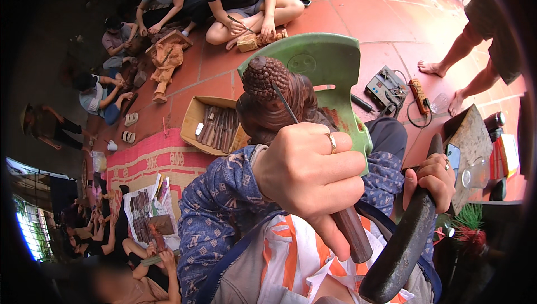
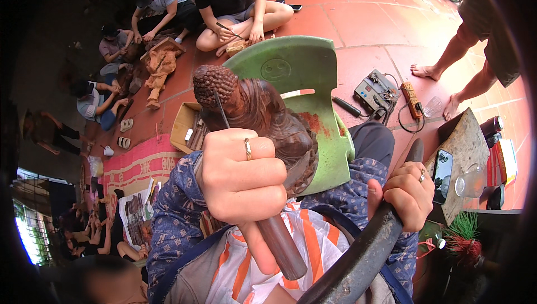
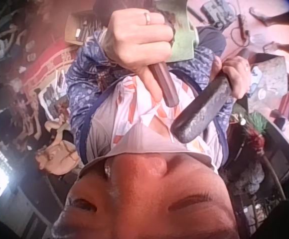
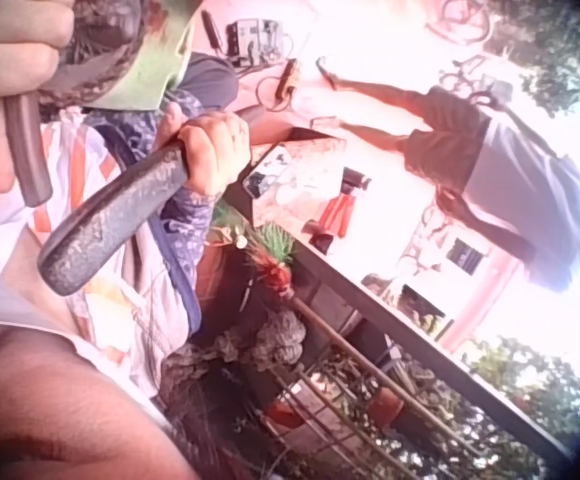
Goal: The person carves a wooden Buddha head sculpture using a chisel and mallet. They hold the sculpture in their lap and repeatedly strike the chisel to refine the details of the head and hair.
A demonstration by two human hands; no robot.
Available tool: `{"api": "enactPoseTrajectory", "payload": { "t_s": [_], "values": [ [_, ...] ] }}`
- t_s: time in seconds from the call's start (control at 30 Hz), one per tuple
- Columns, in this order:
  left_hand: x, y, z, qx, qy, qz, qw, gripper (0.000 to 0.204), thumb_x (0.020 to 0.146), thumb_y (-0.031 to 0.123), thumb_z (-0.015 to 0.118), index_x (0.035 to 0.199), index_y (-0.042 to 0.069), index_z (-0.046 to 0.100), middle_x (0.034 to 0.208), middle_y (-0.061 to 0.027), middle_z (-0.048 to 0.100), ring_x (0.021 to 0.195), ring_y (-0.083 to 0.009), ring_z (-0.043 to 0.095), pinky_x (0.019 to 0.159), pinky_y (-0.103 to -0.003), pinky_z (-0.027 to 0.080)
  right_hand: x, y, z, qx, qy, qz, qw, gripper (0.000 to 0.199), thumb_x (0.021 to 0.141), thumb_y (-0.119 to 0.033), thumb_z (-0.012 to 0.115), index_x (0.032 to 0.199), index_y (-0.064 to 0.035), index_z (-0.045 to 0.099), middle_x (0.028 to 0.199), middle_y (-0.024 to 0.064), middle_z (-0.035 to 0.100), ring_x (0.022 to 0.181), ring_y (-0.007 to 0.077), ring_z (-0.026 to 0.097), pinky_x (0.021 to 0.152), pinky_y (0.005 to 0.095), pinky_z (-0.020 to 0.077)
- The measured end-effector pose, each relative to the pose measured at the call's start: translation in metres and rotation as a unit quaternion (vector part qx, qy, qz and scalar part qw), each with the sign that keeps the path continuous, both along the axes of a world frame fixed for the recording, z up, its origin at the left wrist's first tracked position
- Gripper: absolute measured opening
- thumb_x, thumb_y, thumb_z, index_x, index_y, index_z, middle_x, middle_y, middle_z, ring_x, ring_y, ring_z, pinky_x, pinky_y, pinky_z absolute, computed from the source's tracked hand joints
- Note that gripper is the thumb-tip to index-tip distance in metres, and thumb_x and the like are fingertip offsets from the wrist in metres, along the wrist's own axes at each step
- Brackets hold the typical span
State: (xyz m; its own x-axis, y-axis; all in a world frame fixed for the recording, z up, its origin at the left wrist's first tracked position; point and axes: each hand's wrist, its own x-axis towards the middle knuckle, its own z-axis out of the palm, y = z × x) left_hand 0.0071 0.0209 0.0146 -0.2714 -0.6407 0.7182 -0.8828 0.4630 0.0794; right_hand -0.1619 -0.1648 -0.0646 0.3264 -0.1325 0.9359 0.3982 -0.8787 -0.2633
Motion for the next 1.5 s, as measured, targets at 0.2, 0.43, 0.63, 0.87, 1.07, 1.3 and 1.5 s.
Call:
{"api": "enactPoseTrajectory", "payload": {
  "t_s": [0.2, 0.43, 0.63, 0.87, 1.07, 1.3, 1.5],
  "values": [
    [0.003, 0.002, 0.007, -0.012, 0.032, -0.023, 0.999, 0.067, 0.066, 0.074, 0.060, 0.060, 0.010, 0.038, 0.063, -0.0030, 0.039, 0.048, -0.0182, 0.044, 0.038, -0.030, 0.033, -0.004, 0.000, 0.012, -0.019, 0.006, 0.008, 1.000, 0.033, 0.075, -0.005, 0.079, 0.069, -0.0070, 0.047, 0.054, 0.0050, 0.049, 0.045, 0.0183, 0.046, 0.048, 0.0315, 0.0382],
    [0.004, 0.001, 0.010, -0.017, 0.063, -0.044, 0.997, 0.069, 0.062, 0.075, 0.062, 0.059, 0.010, 0.037, 0.063, -0.0031, 0.037, 0.047, -0.0187, 0.043, 0.037, -0.031, 0.032, -0.015, 0.009, 0.016, -0.044, -0.003, -0.098, 0.994, 0.030, 0.079, 0.000, 0.074, 0.072, -0.0058, 0.045, 0.056, 0.0072, 0.050, 0.047, 0.0195, 0.048, 0.050, 0.0335, 0.0423],
    [0.008, 0.002, 0.010, -0.020, 0.031, -0.049, 0.998, 0.068, 0.062, 0.074, 0.063, 0.059, 0.010, 0.038, 0.062, -0.0031, 0.036, 0.047, -0.0188, 0.043, 0.037, -0.031, 0.032, -0.015, 0.010, 0.016, -0.048, -0.018, -0.079, 0.996, 0.030, 0.079, 0.001, 0.073, 0.073, -0.0059, 0.045, 0.056, 0.0068, 0.050, 0.047, 0.0195, 0.048, 0.050, 0.0341, 0.0429],
    [0.005, 0.004, -0.003, 0.081, -0.090, -0.002, 0.993, 0.060, 0.066, 0.066, 0.064, 0.059, 0.011, 0.043, 0.063, -0.0024, 0.041, 0.053, -0.0169, 0.048, 0.044, -0.031, 0.038, -0.008, 0.006, 0.011, -0.027, -0.018, -0.113, 0.993, 0.030, 0.077, 0.000, 0.076, 0.075, -0.0052, 0.046, 0.055, 0.0068, 0.050, 0.046, 0.0195, 0.047, 0.049, 0.0334, 0.0417],
    [-0.007, -0.006, -0.004, 0.024, -0.057, -0.015, 0.998, 0.054, 0.072, 0.062, 0.062, 0.064, 0.012, 0.044, 0.060, 0.0015, 0.032, 0.047, -0.0120, 0.038, 0.039, -0.026, 0.027, -0.008, 0.001, 0.003, 0.027, -0.022, -0.015, 0.999, 0.030, 0.077, 0.001, 0.074, 0.076, -0.0060, 0.046, 0.055, 0.0051, 0.048, 0.046, 0.0186, 0.046, 0.049, 0.0326, 0.0386],
    [-0.010, -0.018, -0.001, -0.030, 0.015, -0.038, 0.999, 0.050, 0.076, 0.058, 0.064, 0.072, 0.010, 0.055, 0.061, 0.0017, 0.037, 0.045, -0.0111, 0.036, 0.036, -0.025, 0.027, -0.002, -0.003, 0.000, 0.014, -0.013, -0.019, 1.000, 0.029, 0.075, 0.003, 0.074, 0.076, -0.0060, 0.046, 0.055, 0.0047, 0.048, 0.046, 0.0184, 0.045, 0.049, 0.0326, 0.0382],
    [-0.007, -0.022, 0.001, -0.042, 0.012, 0.000, 0.999, 0.054, 0.071, 0.061, 0.068, 0.070, 0.009, 0.054, 0.060, 0.0008, 0.036, 0.044, -0.0121, 0.037, 0.036, -0.025, 0.028, 0.003, -0.007, -0.003, 0.017, -0.012, -0.011, 1.000, 0.029, 0.074, 0.004, 0.074, 0.075, -0.0057, 0.047, 0.055, 0.0049, 0.048, 0.045, 0.0180, 0.044, 0.046, 0.0316, 0.0372]
  ]
}}
